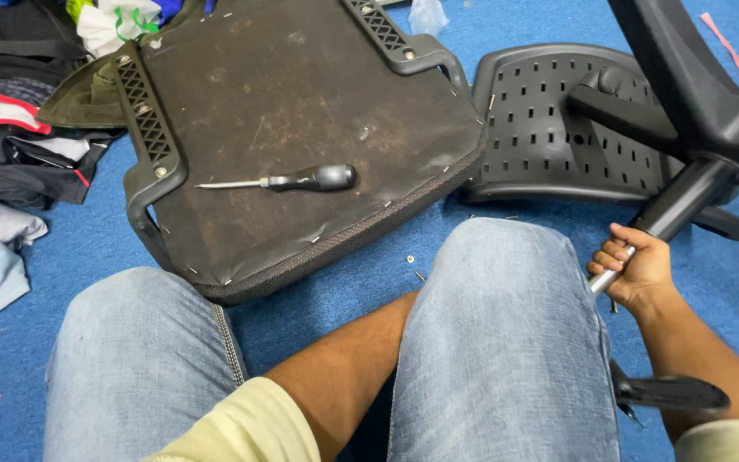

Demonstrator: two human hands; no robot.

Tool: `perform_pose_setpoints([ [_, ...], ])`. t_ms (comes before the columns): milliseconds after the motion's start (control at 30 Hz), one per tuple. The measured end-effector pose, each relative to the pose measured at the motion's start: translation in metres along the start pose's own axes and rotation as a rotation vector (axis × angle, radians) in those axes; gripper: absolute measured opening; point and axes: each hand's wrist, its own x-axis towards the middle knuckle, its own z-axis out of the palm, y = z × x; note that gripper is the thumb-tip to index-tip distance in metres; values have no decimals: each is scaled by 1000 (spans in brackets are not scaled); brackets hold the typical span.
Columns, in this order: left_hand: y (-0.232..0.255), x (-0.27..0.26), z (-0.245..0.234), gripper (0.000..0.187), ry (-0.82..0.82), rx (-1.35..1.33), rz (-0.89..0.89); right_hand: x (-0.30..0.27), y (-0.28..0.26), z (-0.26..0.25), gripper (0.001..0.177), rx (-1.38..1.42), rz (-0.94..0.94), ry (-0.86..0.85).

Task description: The person sits on the floor and uses a screwdriver to remove screws from the underside of an office chair seat. They detach the central gas lift mechanism and then proceed to remove screws from the side brackets of the seat base.

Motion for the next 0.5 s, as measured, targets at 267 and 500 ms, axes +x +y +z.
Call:
perform_pose_setpoints([
  [267,9,-2,-18,41,15,-16,9,15,0,-23,29,-115,18,174],
  [500,16,-14,-56,39,50,-95,-34,-7,-30,8,46,-771,267,370],
])
